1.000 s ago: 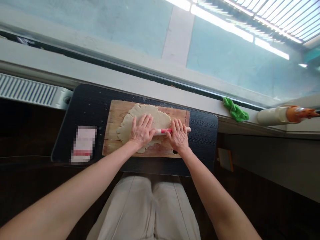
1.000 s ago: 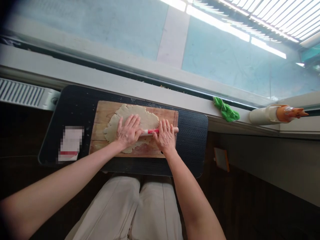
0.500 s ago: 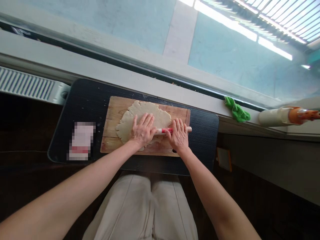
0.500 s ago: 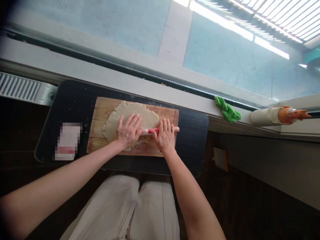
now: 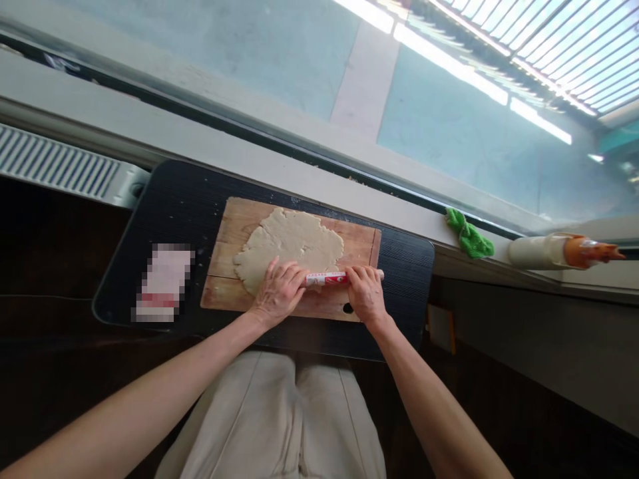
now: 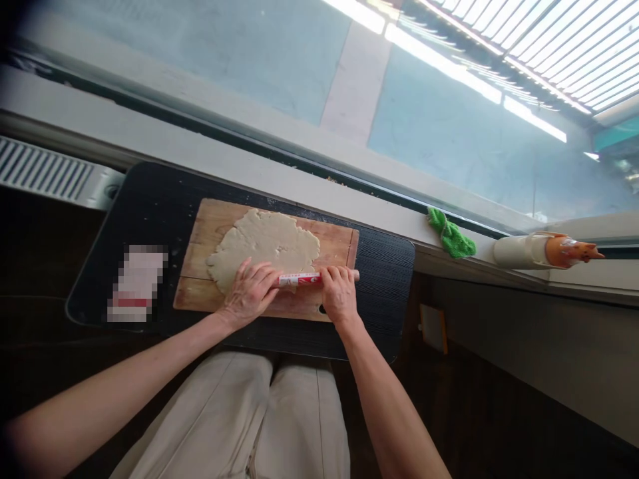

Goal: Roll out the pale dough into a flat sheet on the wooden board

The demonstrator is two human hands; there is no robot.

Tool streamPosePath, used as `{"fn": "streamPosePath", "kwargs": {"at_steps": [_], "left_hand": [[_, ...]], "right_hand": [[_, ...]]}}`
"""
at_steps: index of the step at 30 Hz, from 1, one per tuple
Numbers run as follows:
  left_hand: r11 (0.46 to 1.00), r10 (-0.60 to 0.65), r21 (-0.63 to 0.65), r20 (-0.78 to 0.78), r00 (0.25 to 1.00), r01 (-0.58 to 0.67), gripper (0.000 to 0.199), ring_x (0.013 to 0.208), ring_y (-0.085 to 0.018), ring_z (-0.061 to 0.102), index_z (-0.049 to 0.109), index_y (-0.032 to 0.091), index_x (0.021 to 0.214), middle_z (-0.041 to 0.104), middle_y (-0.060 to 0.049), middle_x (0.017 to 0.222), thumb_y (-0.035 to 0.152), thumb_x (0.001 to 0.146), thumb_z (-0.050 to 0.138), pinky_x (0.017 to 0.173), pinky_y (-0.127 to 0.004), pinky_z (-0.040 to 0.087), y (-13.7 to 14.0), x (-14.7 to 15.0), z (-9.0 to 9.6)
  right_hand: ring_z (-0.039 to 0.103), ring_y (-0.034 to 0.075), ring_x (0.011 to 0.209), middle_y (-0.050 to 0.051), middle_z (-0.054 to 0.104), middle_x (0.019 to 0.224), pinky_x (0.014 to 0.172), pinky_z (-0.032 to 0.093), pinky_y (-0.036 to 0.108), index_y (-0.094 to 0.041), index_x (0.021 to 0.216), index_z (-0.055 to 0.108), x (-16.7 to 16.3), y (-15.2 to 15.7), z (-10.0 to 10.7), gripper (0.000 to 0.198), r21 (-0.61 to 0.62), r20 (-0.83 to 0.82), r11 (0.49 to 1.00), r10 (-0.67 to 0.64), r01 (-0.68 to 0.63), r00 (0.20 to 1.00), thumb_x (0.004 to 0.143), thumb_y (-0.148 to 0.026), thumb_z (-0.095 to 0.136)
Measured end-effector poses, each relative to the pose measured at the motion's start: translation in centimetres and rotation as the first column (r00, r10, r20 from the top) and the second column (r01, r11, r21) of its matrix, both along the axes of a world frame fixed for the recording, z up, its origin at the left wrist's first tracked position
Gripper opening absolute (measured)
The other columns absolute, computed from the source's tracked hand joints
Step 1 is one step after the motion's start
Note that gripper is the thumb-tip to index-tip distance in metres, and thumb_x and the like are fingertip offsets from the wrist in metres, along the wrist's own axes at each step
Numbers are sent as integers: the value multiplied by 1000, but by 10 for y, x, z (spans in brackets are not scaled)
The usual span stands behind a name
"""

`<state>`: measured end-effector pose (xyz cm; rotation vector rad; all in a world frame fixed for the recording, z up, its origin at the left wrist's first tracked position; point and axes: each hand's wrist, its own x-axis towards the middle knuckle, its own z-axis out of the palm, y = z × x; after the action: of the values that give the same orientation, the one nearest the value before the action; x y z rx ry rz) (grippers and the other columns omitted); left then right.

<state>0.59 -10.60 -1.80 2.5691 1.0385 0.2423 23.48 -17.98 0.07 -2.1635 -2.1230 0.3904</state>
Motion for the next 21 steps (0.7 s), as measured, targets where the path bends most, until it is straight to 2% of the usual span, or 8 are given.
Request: {"fn": "streamPosePath", "kwargs": {"at_steps": [2,4,6,8,11,13,15,21], "left_hand": [[994,112,4,-13,994,-112,33,113,-26,51,56,17,118,62,-10,112,23,87,46,107,-49,29,9,-15,5],[973,232,20,-28,972,-232,33,107,-27,52,57,17,116,61,-11,108,26,86,48,100,-47,36,16,-35,9],[959,282,23,-48,958,-281,31,105,-28,52,60,18,111,61,-11,106,31,85,50,95,-45,39,22,-53,10],[950,313,21,-48,948,-313,33,110,-29,51,62,17,109,60,-12,109,36,84,51,98,-46,37,30,-61,9],[902,431,47,-20,902,-430,44,126,-30,42,55,14,123,53,-15,129,38,87,46,109,-50,25,45,-55,1],[873,486,57,-32,873,-484,51,135,-30,33,46,14,134,43,-16,143,38,90,41,112,-54,15,54,-46,-6],[867,498,38,-63,865,-496,54,139,-30,26,39,16,140,34,-14,150,39,91,38,113,-57,8,55,-41,-11],[881,463,-48,-114,879,-470,55,142,-30,21,41,19,141,28,-12,153,41,90,39,114,-56,8,21,-43,-4]], "right_hand": [[48,24,106,9,60,112,98,36,41,-21,116,60,-6,35,9,32,-10,-44,998,64,-64,997,88,-17,46],[47,23,110,9,54,123,96,38,39,-22,116,59,-21,74,14,32,-6,-127,990,142,-144,982,85,-20,50],[46,22,112,9,46,133,94,41,36,-21,119,58,-41,111,11,36,-3,-197,989,148,-151,969,84,-23,52],[45,23,114,10,43,136,93,42,36,-19,124,54,-60,141,2,40,8,-192,997,75,-75,978,85,-25,50],[42,25,118,11,44,136,100,36,41,-17,129,48,-80,169,-16,42,58,-111,998,34,-27,993,89,-29,46],[39,26,123,12,44,137,104,31,43,-17,131,47,-87,175,-25,44,92,-76,994,73,-66,994,90,-33,45],[37,26,126,12,43,138,107,28,44,-16,132,45,-90,172,-28,45,121,-54,990,82,-75,995,91,-35,43],[37,25,127,11,46,137,108,27,44,-17,130,47,-88,124,-21,42,139,-32,990,35,-30,999,92,-32,39]]}}
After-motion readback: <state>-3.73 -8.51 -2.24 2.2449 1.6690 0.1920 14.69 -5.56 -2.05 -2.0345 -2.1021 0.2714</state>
